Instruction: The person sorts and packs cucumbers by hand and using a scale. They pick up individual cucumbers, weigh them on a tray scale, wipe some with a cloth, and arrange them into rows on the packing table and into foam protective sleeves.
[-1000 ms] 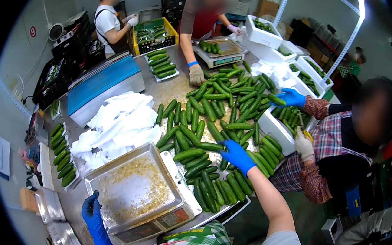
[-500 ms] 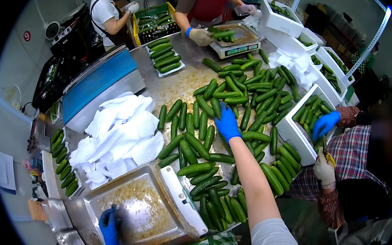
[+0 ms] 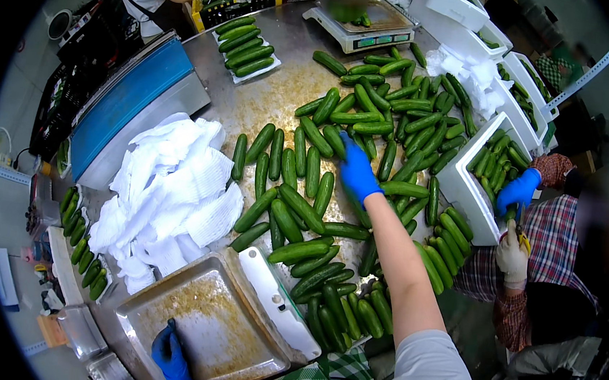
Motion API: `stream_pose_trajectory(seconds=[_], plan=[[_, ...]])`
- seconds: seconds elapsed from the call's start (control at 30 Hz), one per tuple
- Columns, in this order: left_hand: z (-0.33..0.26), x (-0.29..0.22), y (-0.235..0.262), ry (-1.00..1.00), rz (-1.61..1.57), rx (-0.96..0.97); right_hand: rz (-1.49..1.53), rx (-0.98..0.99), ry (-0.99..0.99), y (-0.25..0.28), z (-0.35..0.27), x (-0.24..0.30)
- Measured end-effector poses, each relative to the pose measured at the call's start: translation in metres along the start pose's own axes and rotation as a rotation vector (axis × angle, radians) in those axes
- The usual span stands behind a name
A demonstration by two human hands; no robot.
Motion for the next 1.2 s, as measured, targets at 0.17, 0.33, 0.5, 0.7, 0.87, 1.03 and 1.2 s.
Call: stream_pose_trajectory(seconds=[0.17,0.33,0.5,0.7,0.87,1.03,1.2], plan=[[-0.003,-0.008,0.004,-0.022,0.051,0.014,0.152,0.011,-0.105,0.031,-0.044,0.027],[0.0,0.01,0.009,0.013,0.051,0.047,-0.297,0.081,-0.139,0.008,-0.104,0.042],[0.002,0.008,0.007,-0.068,-0.039,0.03,-0.516,0.085,-0.288,-0.016,-0.087,0.038],[-0.001,-0.011,-0.008,0.016,-0.054,0.128,-0.254,-0.047,-0.278,-0.009,-0.092,-0.026],[-0.04,-0.07,0.016,-0.043,0.01,0.055,-0.186,0.12,-0.307,-0.016,-0.089,0.022],[-0.04,-0.075,0.005,0.002,-0.053,0.128,-0.15,0.124,-0.277,0.007,-0.107,0.034],[-0.042,-0.074,0.009,0.012,-0.069,0.113,0.397,0.091,0.02,0.056,-0.099,0.16]])
Point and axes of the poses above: each hand's wrist, its own z-axis towards the middle knuckle, its own y-axis out of the back of the hand, x = y × z, the point moved 4 cm from there along z, towards the middle knuckle, and after that the axes turned 8 degrees about y, right-handed, at the moved point
